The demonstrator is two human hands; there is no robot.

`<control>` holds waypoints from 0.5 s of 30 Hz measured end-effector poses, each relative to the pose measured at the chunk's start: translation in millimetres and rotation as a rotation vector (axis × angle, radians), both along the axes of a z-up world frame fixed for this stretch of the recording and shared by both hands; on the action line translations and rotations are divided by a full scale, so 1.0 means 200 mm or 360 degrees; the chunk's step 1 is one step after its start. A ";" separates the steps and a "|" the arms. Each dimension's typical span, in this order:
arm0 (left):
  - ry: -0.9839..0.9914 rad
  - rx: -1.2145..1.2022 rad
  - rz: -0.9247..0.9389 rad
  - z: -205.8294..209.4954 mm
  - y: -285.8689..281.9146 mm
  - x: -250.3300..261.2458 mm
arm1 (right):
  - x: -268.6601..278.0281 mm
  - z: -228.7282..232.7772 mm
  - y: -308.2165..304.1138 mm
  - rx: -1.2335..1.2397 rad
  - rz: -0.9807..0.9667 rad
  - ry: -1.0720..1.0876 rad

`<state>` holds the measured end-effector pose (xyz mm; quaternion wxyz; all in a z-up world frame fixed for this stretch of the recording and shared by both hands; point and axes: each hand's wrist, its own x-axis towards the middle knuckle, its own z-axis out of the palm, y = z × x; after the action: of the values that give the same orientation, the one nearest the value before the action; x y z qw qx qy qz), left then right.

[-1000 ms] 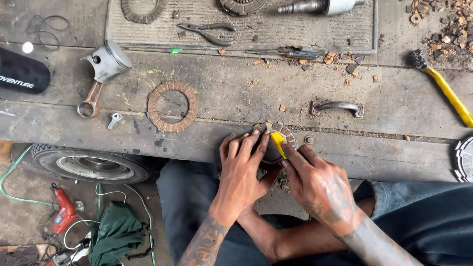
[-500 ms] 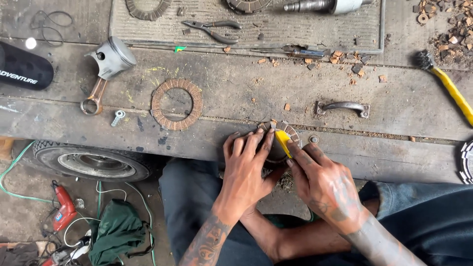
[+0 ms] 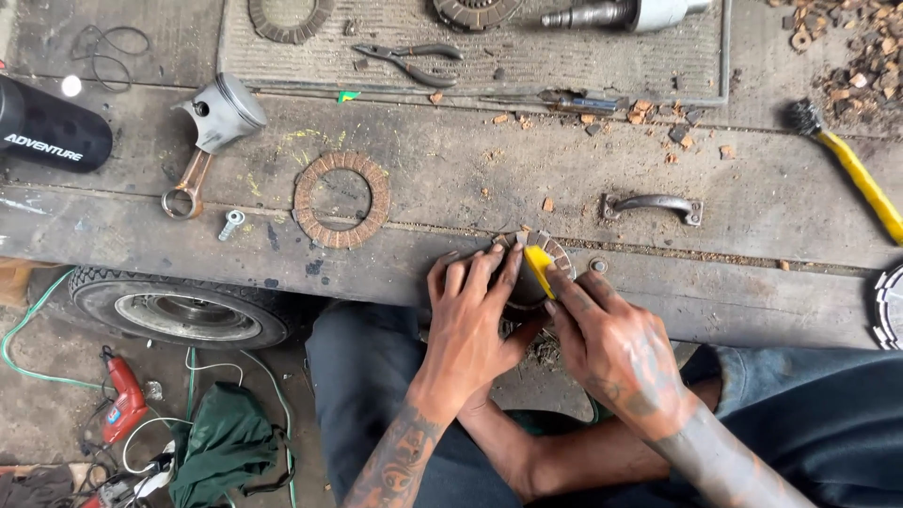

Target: The person sits on a stool and uses a yellow-handled wire brush to scrub a circular metal clutch plate on a wooden workbench. They rotate the part to clean different sections while other mechanical components like a piston and gears lie nearby.

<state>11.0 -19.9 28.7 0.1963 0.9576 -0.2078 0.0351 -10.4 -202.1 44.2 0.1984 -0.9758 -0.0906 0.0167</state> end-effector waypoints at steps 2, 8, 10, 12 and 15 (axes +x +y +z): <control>-0.0020 -0.0063 -0.0031 -0.02 0.01 -0.03 | -0.03 -0.02 -0.02 -0.0074 -0.0005 0.0081; -0.0008 -0.0125 -0.0004 0.00 -0.01 -0.02 | -0.01 0.03 -0.05 -0.0200 0.0090 -0.0031; -0.0027 -0.0123 0.0000 0.02 -0.02 -0.01 | 0.00 0.05 -0.07 -0.0215 0.0120 -0.0037; -0.0043 -0.0122 0.0010 0.02 -0.02 -0.02 | 0.01 0.05 -0.09 -0.0231 0.0156 -0.0041; -0.0030 -0.0153 0.0003 0.01 -0.01 -0.02 | 0.03 0.06 -0.11 -0.0201 0.0217 -0.0064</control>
<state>7.8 -22.5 30.6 0.2399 0.9470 -0.2068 0.0543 -4.4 -224.0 56.6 0.1330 -0.9781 -0.1595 0.0163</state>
